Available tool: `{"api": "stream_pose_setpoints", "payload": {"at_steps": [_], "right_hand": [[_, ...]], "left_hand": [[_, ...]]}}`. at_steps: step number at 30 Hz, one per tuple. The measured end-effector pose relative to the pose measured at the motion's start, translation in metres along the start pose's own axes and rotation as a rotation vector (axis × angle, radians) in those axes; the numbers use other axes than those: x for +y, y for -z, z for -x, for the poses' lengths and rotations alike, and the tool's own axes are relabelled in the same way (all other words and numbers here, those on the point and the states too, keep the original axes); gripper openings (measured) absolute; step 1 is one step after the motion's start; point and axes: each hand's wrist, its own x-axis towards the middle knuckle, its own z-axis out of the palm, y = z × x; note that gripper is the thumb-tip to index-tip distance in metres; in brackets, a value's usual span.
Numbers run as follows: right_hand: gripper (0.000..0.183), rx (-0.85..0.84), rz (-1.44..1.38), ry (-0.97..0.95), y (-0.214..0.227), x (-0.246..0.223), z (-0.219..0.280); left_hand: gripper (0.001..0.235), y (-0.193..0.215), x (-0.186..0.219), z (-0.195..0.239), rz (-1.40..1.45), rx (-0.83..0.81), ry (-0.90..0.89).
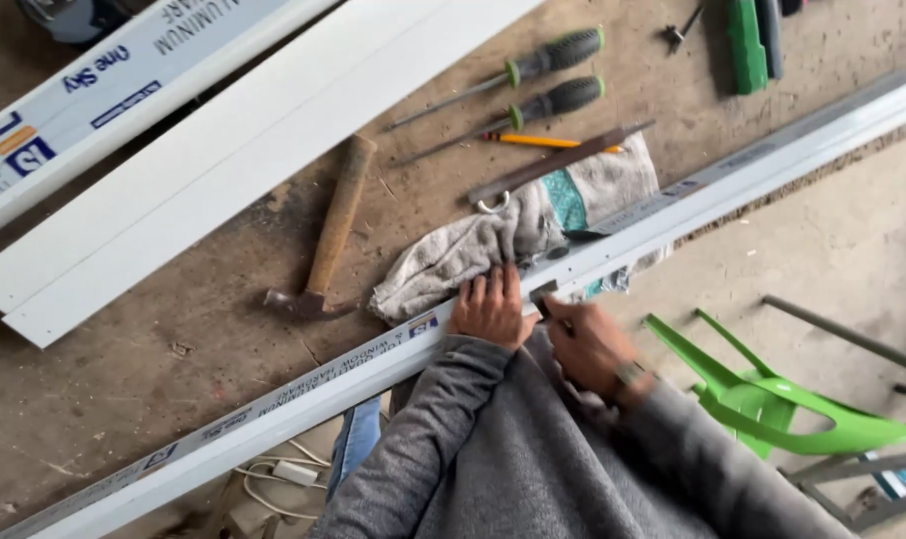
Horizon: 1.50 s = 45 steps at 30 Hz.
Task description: Filing a rectangular slot in an aluminum window frame profile using a hand file to smooth the edges.
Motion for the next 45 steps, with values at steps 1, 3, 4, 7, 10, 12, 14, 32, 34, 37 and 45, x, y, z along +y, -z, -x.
{"api": "stream_pose_setpoints", "payload": {"at_steps": [1, 3, 4, 7, 10, 12, 14, 32, 34, 37, 45], "right_hand": [[0.041, -0.020, -0.012, 0.071, -0.012, 0.015, -0.016], [0.042, -0.018, -0.025, 0.168, -0.006, 0.013, -0.019], [0.043, -0.028, -0.032, 0.099, 0.005, 0.004, 0.003], [0.045, -0.066, -0.005, 0.037, -0.010, 0.017, -0.013], [0.045, -0.032, 0.016, 0.077, -0.018, 0.029, -0.034], [0.045, -0.021, 0.013, 0.095, 0.006, 0.020, -0.013], [0.047, -0.156, -0.041, -0.003, 0.052, 0.001, 0.028], [0.043, -0.147, 0.127, 0.255, 0.059, 0.023, 0.034], [0.044, -0.166, 0.183, 0.312, 0.039, 0.030, 0.011], [0.044, -0.176, 0.290, 0.394, 0.021, 0.033, -0.015], [0.042, -0.127, 0.350, 0.414, 0.016, 0.030, -0.029]], "left_hand": [[0.084, 0.004, 0.000, 0.003, -0.025, -0.007, -0.023], [0.080, 0.001, -0.002, -0.006, -0.062, 0.018, -0.053], [0.082, -0.003, 0.001, -0.003, -0.016, -0.009, -0.003], [0.076, 0.000, -0.002, 0.003, -0.013, -0.052, 0.022], [0.074, -0.005, -0.001, -0.003, -0.039, 0.013, -0.040], [0.079, -0.008, 0.000, -0.001, -0.029, 0.051, -0.045], [0.090, -0.009, -0.001, 0.004, 0.022, 0.045, 0.000], [0.071, 0.021, 0.000, -0.016, 0.137, -0.198, 0.068], [0.070, 0.016, 0.000, -0.013, 0.116, -0.150, 0.065], [0.069, 0.008, 0.000, -0.007, 0.071, -0.068, 0.047], [0.068, -0.001, 0.002, -0.003, -0.003, 0.102, 0.003]]}}
